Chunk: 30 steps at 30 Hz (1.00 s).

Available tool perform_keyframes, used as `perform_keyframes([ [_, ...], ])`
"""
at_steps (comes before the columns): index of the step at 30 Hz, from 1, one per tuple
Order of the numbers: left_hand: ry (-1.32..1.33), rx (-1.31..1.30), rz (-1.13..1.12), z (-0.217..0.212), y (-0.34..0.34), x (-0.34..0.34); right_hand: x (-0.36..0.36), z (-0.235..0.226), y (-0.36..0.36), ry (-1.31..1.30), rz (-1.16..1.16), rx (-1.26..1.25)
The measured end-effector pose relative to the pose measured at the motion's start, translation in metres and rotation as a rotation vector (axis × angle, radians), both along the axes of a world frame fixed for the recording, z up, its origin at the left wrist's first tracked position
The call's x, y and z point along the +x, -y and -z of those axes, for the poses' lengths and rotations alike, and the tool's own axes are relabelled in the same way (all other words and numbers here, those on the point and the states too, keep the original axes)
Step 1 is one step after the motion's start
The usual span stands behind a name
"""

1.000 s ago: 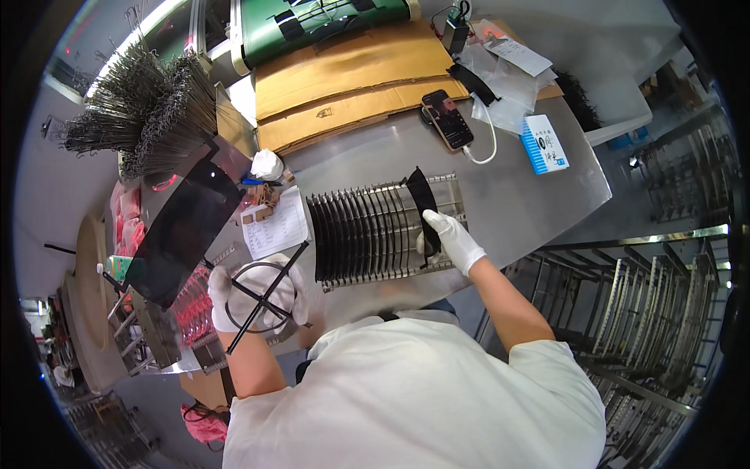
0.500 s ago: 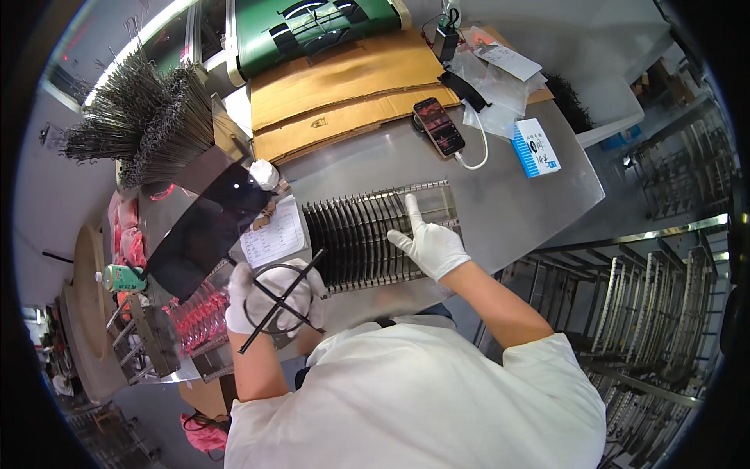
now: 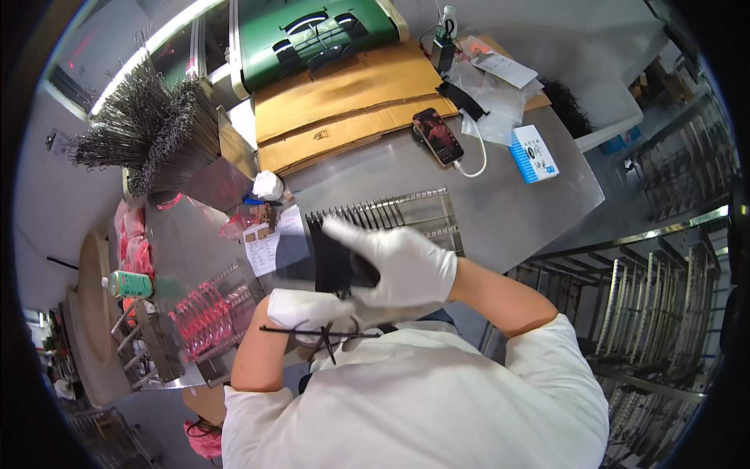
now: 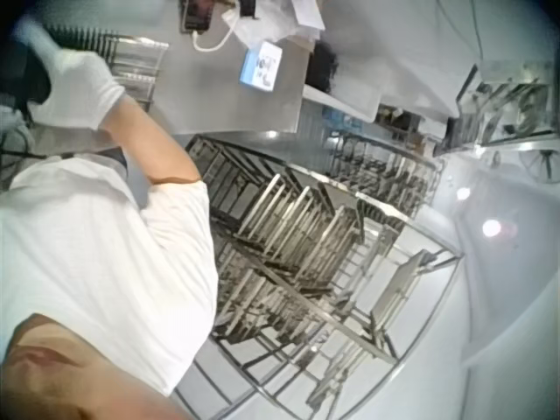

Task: The person assembles small black plastic parts onto a metal rack and handles red plastic clips. They place the black parts into slots on the rack, then pick up and manipulate red clips, and later place the rack onto a nearby shelf.

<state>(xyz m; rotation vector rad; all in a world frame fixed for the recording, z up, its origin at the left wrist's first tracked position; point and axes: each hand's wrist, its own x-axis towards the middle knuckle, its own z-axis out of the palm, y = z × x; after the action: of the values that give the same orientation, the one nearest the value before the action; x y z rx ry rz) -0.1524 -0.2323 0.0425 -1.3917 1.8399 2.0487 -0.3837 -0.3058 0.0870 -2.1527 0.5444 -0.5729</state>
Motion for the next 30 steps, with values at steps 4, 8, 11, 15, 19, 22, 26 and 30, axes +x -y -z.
perform_keyframes([
  [4,-0.284,-0.390,0.091,-0.001,0.001,0.005,0.004,0.020,-0.009,0.111,-0.216,0.000],
  [8,-0.472,0.239,-0.170,0.010,0.007,0.007,-0.019,0.010,0.019,-0.035,0.411,-0.560],
  [11,-0.685,-0.140,-1.064,-0.010,-0.002,0.012,-0.039,0.051,0.014,0.038,0.667,-0.232],
  [15,-1.853,-0.545,-1.155,-0.077,0.009,0.041,-0.077,0.082,0.002,-0.081,0.673,0.363],
  [19,-1.735,-1.196,-1.244,-0.119,0.015,0.045,-0.090,0.119,0.002,0.154,0.586,0.857],
  [22,-0.922,-1.273,-0.599,-0.130,0.085,0.020,-0.092,0.149,0.009,0.151,0.615,0.736],
  [26,-0.593,-1.262,-0.500,-0.163,0.098,-0.105,-0.089,0.157,0.016,0.091,0.585,0.901],
  [30,-0.522,-0.912,-0.658,-0.154,0.081,-0.085,-0.074,0.154,0.028,-0.055,0.533,1.060],
])
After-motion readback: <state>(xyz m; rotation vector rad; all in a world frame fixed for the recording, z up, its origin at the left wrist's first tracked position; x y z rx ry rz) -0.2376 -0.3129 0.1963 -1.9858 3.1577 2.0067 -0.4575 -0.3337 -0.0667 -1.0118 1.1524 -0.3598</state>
